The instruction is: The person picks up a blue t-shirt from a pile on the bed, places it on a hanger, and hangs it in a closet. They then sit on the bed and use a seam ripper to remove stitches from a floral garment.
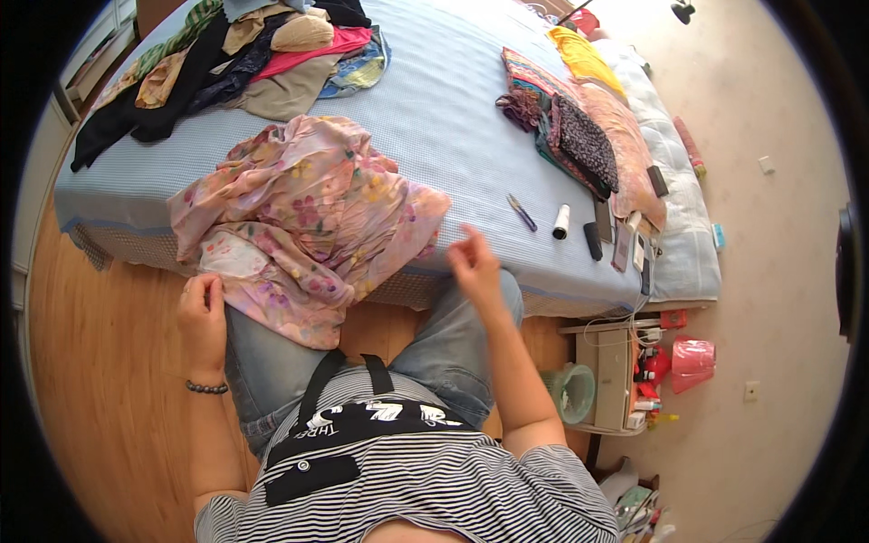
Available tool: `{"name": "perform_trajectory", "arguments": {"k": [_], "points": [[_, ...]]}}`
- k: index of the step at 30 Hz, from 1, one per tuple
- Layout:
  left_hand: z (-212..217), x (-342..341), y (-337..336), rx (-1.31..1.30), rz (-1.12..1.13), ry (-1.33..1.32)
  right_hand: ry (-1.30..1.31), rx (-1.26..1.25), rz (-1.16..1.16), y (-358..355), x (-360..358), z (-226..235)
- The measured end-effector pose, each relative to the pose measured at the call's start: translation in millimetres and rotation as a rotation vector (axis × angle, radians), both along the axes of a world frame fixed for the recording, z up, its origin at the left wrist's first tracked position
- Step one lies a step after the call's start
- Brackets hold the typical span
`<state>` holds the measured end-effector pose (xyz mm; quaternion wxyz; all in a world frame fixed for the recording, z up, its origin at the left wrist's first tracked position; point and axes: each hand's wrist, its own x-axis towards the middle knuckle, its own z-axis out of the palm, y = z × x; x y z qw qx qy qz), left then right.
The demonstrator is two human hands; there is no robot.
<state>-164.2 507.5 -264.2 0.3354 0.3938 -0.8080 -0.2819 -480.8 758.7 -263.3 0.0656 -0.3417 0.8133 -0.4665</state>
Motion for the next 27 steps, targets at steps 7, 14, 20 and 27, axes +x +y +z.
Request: {"name": "perform_trajectory", "arguments": {"k": [7,14,20,27], "points": [[-38.8,20.3,-27.5,0.434,-0.023,0.293,0.486,0.540,-0.365,56.3,-158.6,-26.7],[-29.2,19.3,-17.8,0.566,-0.034,0.462,0.596,0.695,-0.405,44.9,-168.1,-35.8],[-23.5,16.7,-5.3,0.438,0.032,0.433,-0.379,-0.154,0.130,-63.9,-19.7,13.2],[-22.3,13.9,0.2,0.260,0.000,0.406,0.188,0.055,0.675,-149.3,151.6,13.4]]}}
